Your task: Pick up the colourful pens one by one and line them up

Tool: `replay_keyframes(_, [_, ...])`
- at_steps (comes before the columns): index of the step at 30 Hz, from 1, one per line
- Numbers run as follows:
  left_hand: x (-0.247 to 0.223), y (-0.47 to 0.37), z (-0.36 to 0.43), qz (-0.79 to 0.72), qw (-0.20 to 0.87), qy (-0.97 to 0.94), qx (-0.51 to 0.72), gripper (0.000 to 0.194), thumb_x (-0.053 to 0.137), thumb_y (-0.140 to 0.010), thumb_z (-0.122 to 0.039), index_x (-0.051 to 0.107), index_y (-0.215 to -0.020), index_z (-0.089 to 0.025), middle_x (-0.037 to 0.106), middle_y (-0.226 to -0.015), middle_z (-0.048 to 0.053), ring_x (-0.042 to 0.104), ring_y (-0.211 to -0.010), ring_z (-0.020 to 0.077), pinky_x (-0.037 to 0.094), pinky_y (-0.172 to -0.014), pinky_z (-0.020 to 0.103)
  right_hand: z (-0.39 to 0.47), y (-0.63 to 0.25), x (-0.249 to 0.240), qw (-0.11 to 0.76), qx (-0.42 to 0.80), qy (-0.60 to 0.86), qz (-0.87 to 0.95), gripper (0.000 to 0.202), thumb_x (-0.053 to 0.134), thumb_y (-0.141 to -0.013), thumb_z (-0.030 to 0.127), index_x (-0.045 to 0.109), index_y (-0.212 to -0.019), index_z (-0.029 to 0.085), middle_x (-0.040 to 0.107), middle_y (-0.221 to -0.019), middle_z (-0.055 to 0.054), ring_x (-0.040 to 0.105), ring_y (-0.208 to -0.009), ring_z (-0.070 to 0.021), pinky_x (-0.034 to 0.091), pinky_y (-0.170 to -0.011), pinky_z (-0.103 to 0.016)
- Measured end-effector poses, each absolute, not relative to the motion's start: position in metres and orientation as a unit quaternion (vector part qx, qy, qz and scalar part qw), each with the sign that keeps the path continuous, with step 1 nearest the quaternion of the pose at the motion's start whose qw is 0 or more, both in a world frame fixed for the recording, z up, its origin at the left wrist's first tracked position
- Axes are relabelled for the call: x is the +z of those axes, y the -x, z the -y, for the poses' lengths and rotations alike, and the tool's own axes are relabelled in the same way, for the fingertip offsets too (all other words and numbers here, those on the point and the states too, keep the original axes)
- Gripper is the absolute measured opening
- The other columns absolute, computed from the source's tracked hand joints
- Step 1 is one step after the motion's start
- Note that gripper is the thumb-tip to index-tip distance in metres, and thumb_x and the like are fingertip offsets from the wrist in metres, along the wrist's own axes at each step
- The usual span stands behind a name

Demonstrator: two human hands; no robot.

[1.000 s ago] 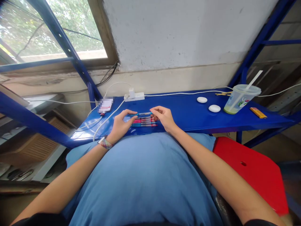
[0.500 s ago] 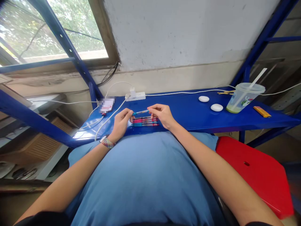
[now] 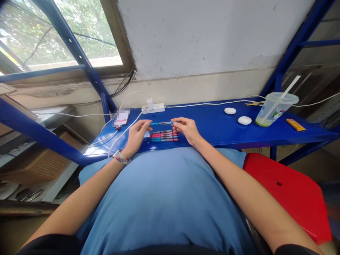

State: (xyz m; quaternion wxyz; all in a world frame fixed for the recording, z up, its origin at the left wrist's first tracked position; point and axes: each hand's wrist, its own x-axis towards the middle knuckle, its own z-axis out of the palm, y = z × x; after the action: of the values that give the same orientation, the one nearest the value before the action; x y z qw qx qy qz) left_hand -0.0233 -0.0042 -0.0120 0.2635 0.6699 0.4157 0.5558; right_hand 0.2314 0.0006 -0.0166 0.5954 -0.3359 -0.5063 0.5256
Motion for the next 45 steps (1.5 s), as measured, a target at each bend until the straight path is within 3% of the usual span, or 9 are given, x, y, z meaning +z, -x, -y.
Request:
replay_keyframes(2, [-0.013, 0.023, 0.003, -0.4, 0.282, -0.671, 0.557, 0.036, 0.08, -0.092, -0.05, 0.076, -0.116, -0.024, 0.075, -0.086, 0.002, 0.071, -0.081, 0.0201, 0.056, -0.08, 0.034, -0.001, -0.231, -0.017, 0.596, 0.523, 0.343, 0.504, 0.037, 0.1, -0.065, 0.042, 0.086, -0.093, 0.021, 0.079, -0.084, -0.005, 0.07, -0.072, -0.0167, 0.063, -0.069, -0.032])
replay_keyframes(6, [-0.014, 0.023, 0.003, -0.41, 0.285, -0.676, 0.543, 0.04, 0.063, -0.103, -0.057, 0.075, -0.091, -0.021, 0.073, -0.076, 0.004, 0.071, -0.079, 0.0213, 0.056, -0.083, 0.036, 0.0, -0.232, -0.018, 0.595, 0.522, 0.348, 0.502, 0.036, 0.099, -0.066, 0.041, 0.086, -0.093, 0.021, 0.079, -0.084, -0.005, 0.071, -0.072, -0.0171, 0.064, -0.072, -0.033])
replay_keyframes(10, [-0.014, 0.023, 0.003, -0.39, 0.297, -0.671, 0.556, 0.035, 0.081, -0.091, -0.05, 0.074, -0.113, -0.023, 0.077, -0.086, 0.002, 0.071, -0.081, 0.0199, 0.056, -0.079, 0.033, 0.0, -0.231, -0.019, 0.595, 0.522, 0.349, 0.502, 0.036, 0.099, -0.065, 0.04, 0.086, -0.093, 0.021, 0.08, -0.084, -0.005, 0.071, -0.072, -0.0166, 0.064, -0.073, -0.033])
replay_keyframes(12, [-0.013, 0.024, 0.003, -0.403, 0.283, -0.675, 0.548, 0.031, 0.078, -0.094, -0.053, 0.076, -0.094, -0.022, 0.075, -0.08, 0.002, 0.069, -0.075, 0.0188, 0.055, -0.076, 0.033, 0.0, -0.231, -0.02, 0.594, 0.523, 0.347, 0.504, 0.036, 0.098, -0.065, 0.04, 0.086, -0.093, 0.021, 0.08, -0.084, -0.005, 0.071, -0.072, -0.0166, 0.064, -0.073, -0.033])
replay_keyframes(16, [-0.014, 0.027, -0.001, -0.453, 0.266, -0.662, 0.534, 0.063, 0.057, -0.104, -0.065, 0.063, -0.058, -0.022, 0.057, -0.052, 0.001, 0.056, -0.055, 0.0159, 0.05, -0.066, 0.033, 0.0, -0.233, -0.02, 0.593, 0.531, 0.338, 0.502, 0.033, 0.097, -0.067, 0.038, 0.086, -0.093, 0.021, 0.079, -0.084, -0.004, 0.07, -0.072, -0.0166, 0.063, -0.072, -0.032])
replay_keyframes(21, [-0.021, 0.03, -0.01, -0.422, 0.297, -0.625, 0.585, 0.032, 0.072, -0.095, -0.052, 0.074, -0.09, -0.021, 0.074, -0.082, 0.004, 0.071, -0.082, 0.0199, 0.059, -0.084, 0.036, -0.005, -0.238, -0.019, 0.614, 0.569, 0.335, 0.432, 0.021, 0.09, -0.067, 0.029, 0.082, -0.084, 0.02, 0.074, -0.073, -0.003, 0.064, -0.065, -0.0147, 0.059, -0.061, -0.028])
replay_keyframes(27, [-0.026, 0.032, -0.014, -0.423, 0.321, -0.611, 0.587, 0.03, 0.076, -0.09, -0.042, 0.078, -0.111, -0.021, 0.077, -0.096, 0.006, 0.075, -0.094, 0.0224, 0.062, -0.089, 0.038, -0.009, -0.24, -0.019, 0.637, 0.575, 0.341, 0.383, 0.017, 0.086, -0.068, 0.027, 0.079, -0.08, 0.018, 0.069, -0.067, -0.002, 0.059, -0.058, -0.0112, 0.053, -0.053, -0.024])
replay_keyframes(38, [-0.026, 0.03, -0.014, -0.433, 0.337, -0.588, 0.594, 0.035, 0.077, -0.092, -0.054, 0.074, -0.081, -0.021, 0.075, -0.079, 0.004, 0.072, -0.082, 0.0198, 0.059, -0.086, 0.037, -0.011, -0.24, -0.021, 0.664, 0.549, 0.357, 0.362, 0.031, 0.096, -0.073, 0.037, 0.07, -0.077, 0.02, 0.07, -0.067, -0.001, 0.06, -0.056, -0.0106, 0.053, -0.051, -0.022])
replay_keyframes(45, [-0.026, 0.03, -0.015, -0.431, 0.346, -0.576, 0.603, 0.038, 0.078, -0.09, -0.056, 0.073, -0.076, -0.021, 0.073, -0.075, 0.003, 0.069, -0.078, 0.0188, 0.057, -0.083, 0.034, -0.011, -0.24, -0.021, 0.679, 0.538, 0.358, 0.348, 0.029, 0.096, -0.074, 0.034, 0.072, -0.075, 0.018, 0.07, -0.065, -0.001, 0.06, -0.054, -0.0094, 0.052, -0.049, -0.019])
